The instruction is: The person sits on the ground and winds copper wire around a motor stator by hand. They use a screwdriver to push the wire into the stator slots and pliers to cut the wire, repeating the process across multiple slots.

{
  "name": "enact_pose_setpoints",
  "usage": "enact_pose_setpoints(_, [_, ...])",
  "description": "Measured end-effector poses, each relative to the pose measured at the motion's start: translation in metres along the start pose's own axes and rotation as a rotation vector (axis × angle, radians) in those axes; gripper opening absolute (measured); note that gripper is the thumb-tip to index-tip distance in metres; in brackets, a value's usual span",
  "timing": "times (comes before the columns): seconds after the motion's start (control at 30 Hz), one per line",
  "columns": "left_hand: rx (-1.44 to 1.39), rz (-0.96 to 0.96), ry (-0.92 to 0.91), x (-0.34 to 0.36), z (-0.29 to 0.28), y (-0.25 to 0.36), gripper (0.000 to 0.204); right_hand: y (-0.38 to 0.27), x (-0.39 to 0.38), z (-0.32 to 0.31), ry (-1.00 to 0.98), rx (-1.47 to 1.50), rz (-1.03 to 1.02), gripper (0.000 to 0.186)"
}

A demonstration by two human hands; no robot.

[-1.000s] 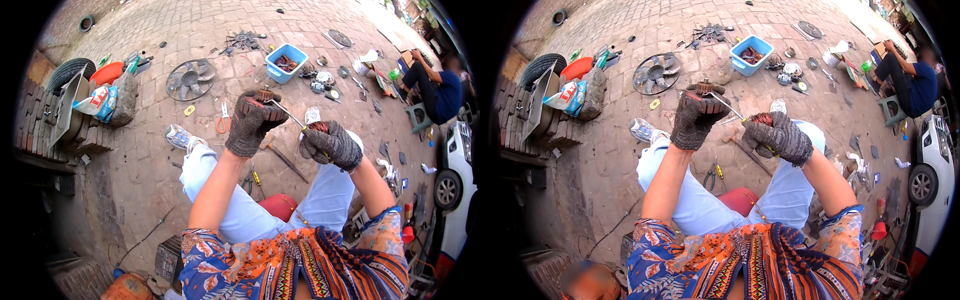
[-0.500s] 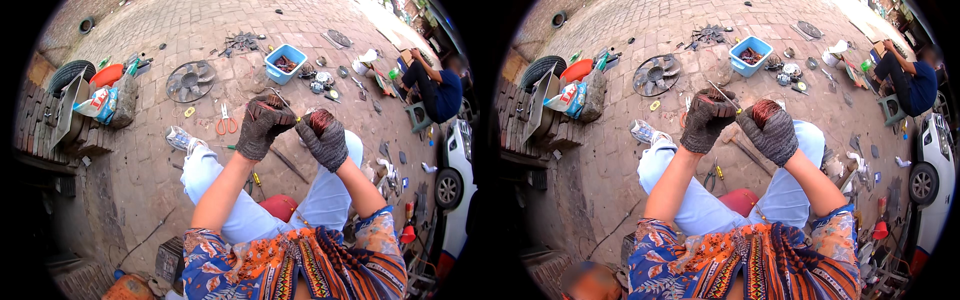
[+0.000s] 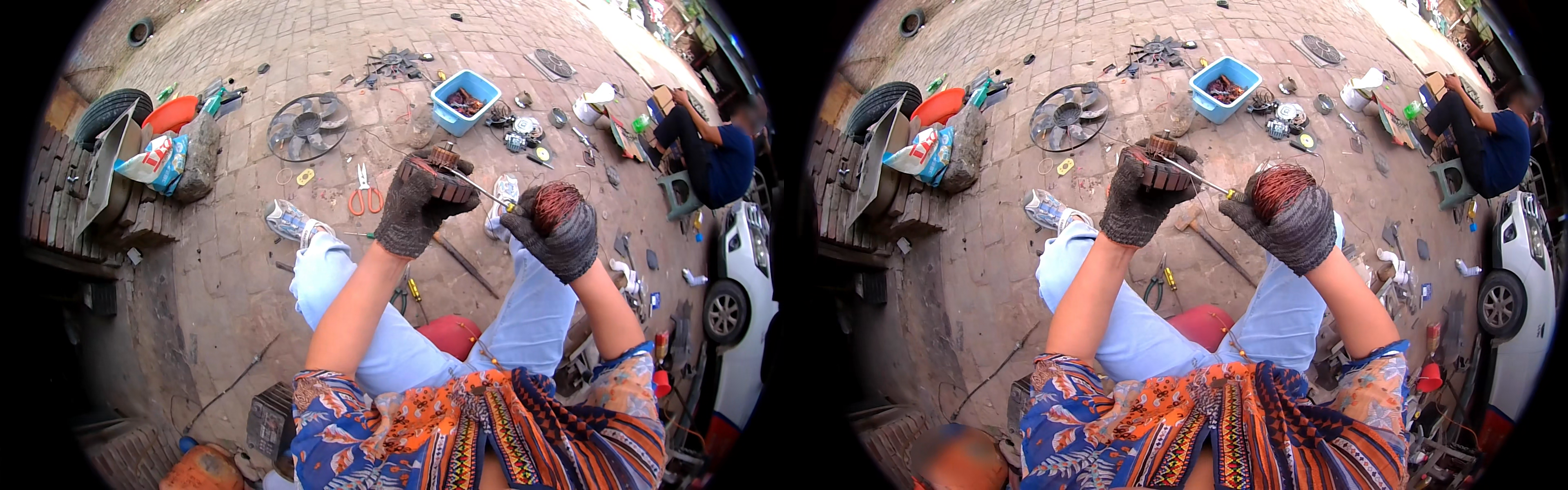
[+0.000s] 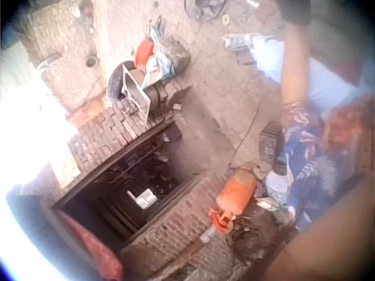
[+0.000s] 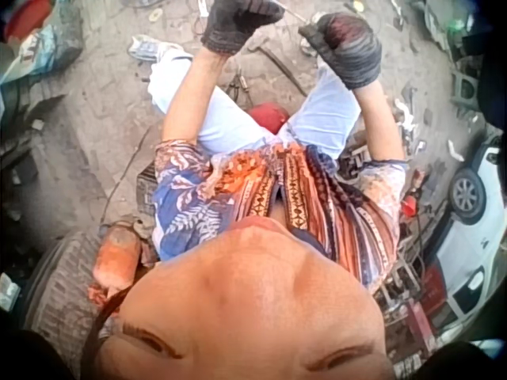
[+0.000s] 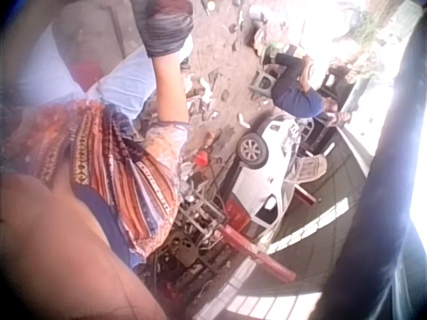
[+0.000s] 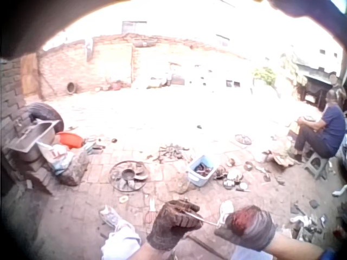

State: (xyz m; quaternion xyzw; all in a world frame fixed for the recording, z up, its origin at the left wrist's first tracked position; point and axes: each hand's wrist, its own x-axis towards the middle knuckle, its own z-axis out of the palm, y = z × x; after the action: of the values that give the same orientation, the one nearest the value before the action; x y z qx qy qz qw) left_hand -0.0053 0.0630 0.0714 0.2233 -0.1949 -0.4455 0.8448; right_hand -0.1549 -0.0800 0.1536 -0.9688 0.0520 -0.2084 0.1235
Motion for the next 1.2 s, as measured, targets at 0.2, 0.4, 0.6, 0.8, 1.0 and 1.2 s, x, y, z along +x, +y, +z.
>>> enact_pose_setpoints(0.2, [-0.043, 0.024, -0.004, -0.002, 0.003, 0.001, 0.055, 0.001, 0.001, 0.003, -0.004, 0.031, 0.006, 0.033])
enact_pose_setpoints(0.4, [-0.029, 0.034, -0.058, -0.004, -0.001, 0.001, 0.050, 0.001, 0.002, 0.006, -0.002, 0.090, 0.006, 0.031])
enact_pose_setpoints(0.6, [0.018, -0.025, -0.041, -0.006, 0.003, 0.006, 0.063, 0.005, -0.002, 0.014, -0.022, 0.109, 0.021, 0.028])
enact_pose_setpoints(0.8, [0.017, 0.062, -0.056, -0.002, 0.004, 0.003, 0.062, -0.009, -0.011, 0.016, -0.196, 0.567, 0.396, 0.024])
enact_pose_setpoints(1.0, [-0.020, -0.004, -0.159, 0.001, -0.013, -0.001, 0.070, -0.005, -0.010, 0.020, -0.372, 0.899, 0.507, 0.029])
enact_pose_setpoints(1.2, [-0.034, 0.004, -0.073, 0.000, -0.010, 0.000, 0.068, -0.001, -0.003, 0.021, -0.451, 1.058, 0.584, 0.028])
